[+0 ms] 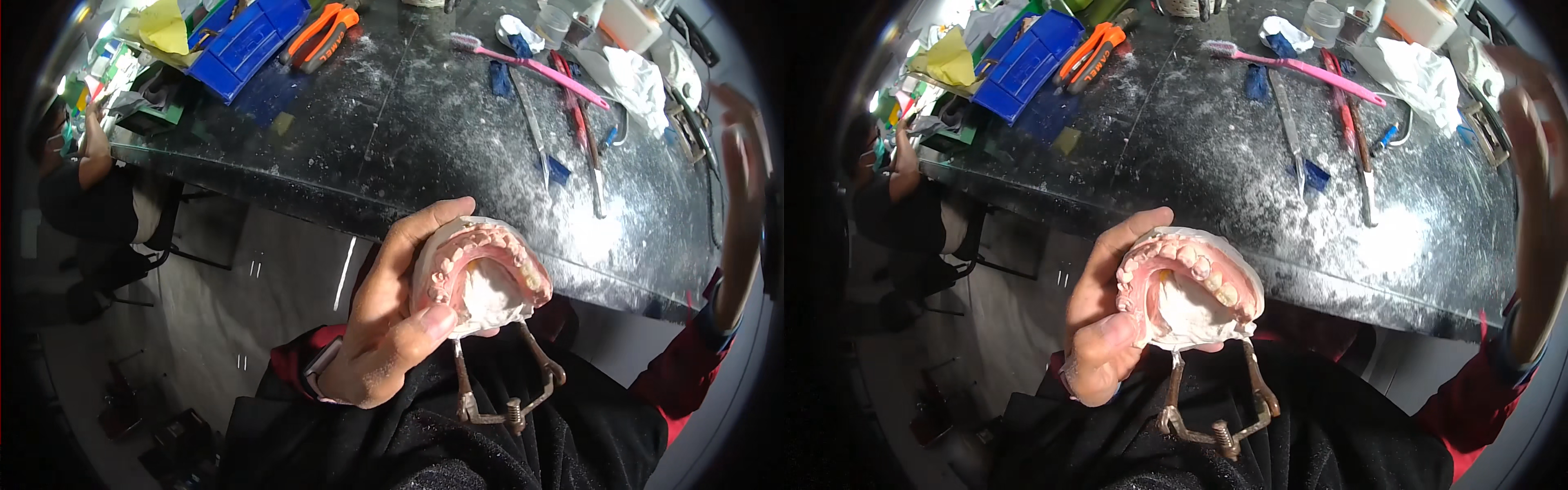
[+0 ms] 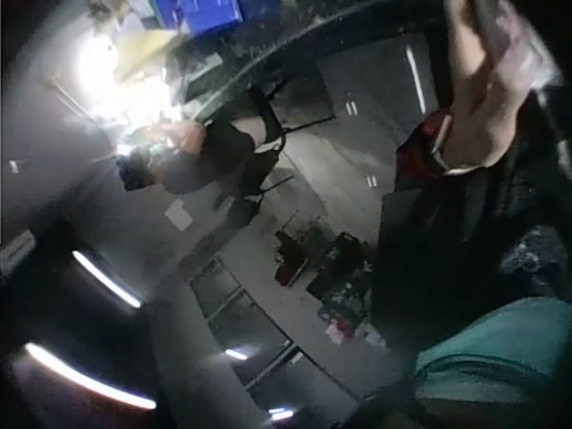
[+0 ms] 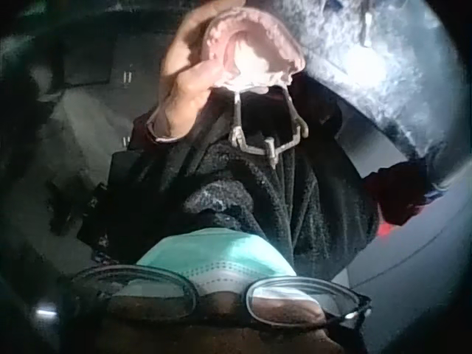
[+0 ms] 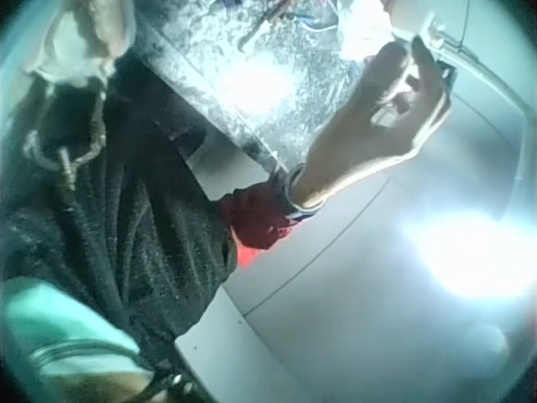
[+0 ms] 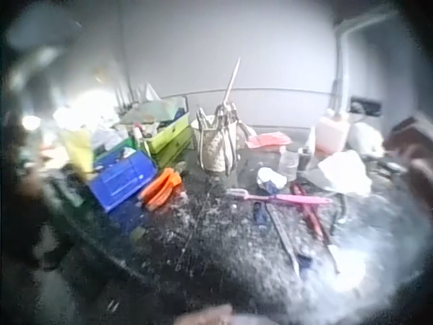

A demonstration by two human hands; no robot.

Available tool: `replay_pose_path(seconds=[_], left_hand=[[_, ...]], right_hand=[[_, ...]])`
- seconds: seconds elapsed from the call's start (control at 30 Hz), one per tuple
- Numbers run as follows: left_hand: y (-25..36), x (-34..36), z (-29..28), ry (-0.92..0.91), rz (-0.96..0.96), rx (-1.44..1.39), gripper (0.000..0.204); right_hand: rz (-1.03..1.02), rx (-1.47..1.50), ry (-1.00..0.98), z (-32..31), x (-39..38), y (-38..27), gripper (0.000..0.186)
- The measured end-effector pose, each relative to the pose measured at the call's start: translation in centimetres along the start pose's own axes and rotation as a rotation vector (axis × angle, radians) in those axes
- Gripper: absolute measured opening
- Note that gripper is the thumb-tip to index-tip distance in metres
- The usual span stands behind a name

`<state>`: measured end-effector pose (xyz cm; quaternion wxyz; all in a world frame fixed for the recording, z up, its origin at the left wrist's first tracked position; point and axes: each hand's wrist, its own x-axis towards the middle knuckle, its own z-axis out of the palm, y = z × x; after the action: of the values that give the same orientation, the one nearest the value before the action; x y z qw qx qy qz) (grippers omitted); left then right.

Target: The person holds a pink dental prosthesis and uses a handheld rotary tool to polish the surfaces and edges. The person then places the prosthesis onto a plaster model of teeth and checks the fit by pressing and sliding it.

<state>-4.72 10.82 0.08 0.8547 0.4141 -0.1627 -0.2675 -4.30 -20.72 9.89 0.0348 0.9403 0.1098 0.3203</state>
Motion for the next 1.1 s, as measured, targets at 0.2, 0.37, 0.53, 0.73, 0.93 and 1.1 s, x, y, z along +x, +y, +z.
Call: replay_pose_path(seconds=[0.2, 0.37, 0.53, 0.73, 0.93, 1.1], left_hand=[[-1.0, -1.1, -0.4, -0.138, 0.080, 0.131, 0.067], [-1.4, -2.6, 1.3, -0.070, 0.230, 0.463, 0.068], [-1.8, -2.9, 1.4, -0.088, 0.313, 0.532, 0.069], [-1.8, -2.8, 1.5, -0.123, 0.331, 0.628, 0.069], [-2.0, -2.4, 1.7, -0.131, 0.269, 0.551, 0.069], [-0.8, -1.8, 1.7, 0.007, -0.091, 0.187, 0.073]], right_hand=[[0.592, 1.430, -0.485, 1.3, -4.9, -12.3, 0.076], [0.528, 1.894, -0.255, 3.8, -6.8, -15.2, 0.061], [0.469, 1.926, -0.152, 4.6, -7.0, -16.4, 0.046], [0.418, 1.877, -0.111, 4.5, -7.3, -16.0, 0.036], [0.352, 1.750, -0.102, 4.4, -7.5, -15.1, 0.032], [0.444, 1.805, -0.186, 4.6, -7.9, -14.7, 0.048]])
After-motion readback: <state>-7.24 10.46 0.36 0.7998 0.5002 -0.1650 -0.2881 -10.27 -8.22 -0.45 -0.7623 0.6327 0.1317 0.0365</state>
